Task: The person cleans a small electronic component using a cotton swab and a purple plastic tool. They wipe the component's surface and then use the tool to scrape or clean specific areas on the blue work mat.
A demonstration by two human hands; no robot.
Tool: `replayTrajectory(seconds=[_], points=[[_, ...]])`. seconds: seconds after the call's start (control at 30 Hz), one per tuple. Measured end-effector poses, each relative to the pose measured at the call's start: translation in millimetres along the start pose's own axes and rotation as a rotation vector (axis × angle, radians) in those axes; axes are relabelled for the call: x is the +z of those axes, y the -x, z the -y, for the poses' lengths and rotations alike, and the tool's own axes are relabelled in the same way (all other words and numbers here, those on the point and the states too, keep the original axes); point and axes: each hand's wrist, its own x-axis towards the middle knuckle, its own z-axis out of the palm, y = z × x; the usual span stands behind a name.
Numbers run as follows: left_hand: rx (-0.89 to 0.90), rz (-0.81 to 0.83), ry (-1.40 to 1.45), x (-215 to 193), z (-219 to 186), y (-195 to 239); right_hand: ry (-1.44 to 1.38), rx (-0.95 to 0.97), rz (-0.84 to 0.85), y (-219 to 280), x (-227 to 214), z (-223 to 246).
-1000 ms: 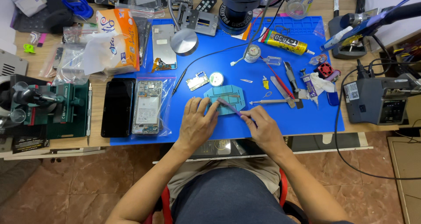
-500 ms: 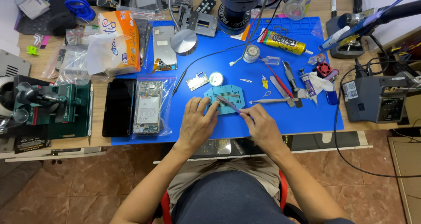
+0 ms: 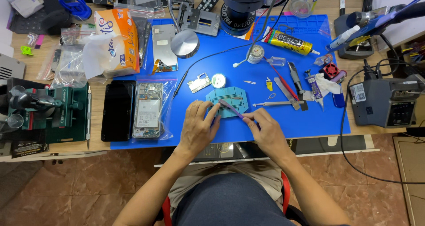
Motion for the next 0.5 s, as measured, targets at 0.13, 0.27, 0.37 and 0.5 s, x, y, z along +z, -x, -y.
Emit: replayTrajectory(seconds=[0.13, 0.27, 0.37, 0.5], points=[[0.001, 0.009, -0.034, -11.9, -3.5, -7.1, 0.007, 0.015, -0.02, -4.5, 0.0, -2.0], [-0.003, 0.02, -0.059, -12.4, -3.8, -7.8, 0.01, -0.012, 0.014, -5.9, -1.5, -3.3], [-0.006, 0.024, -0.083, -13.4, -4.1, -8.4, 0.018, -0.011, 0.017, -5.7, 1.8, -0.2], [-0.016, 0.036, -0.091, -14.5, -5.9, -10.2, 0.039, 0.003, -0.01, -10.4, -3.7, -7.8]])
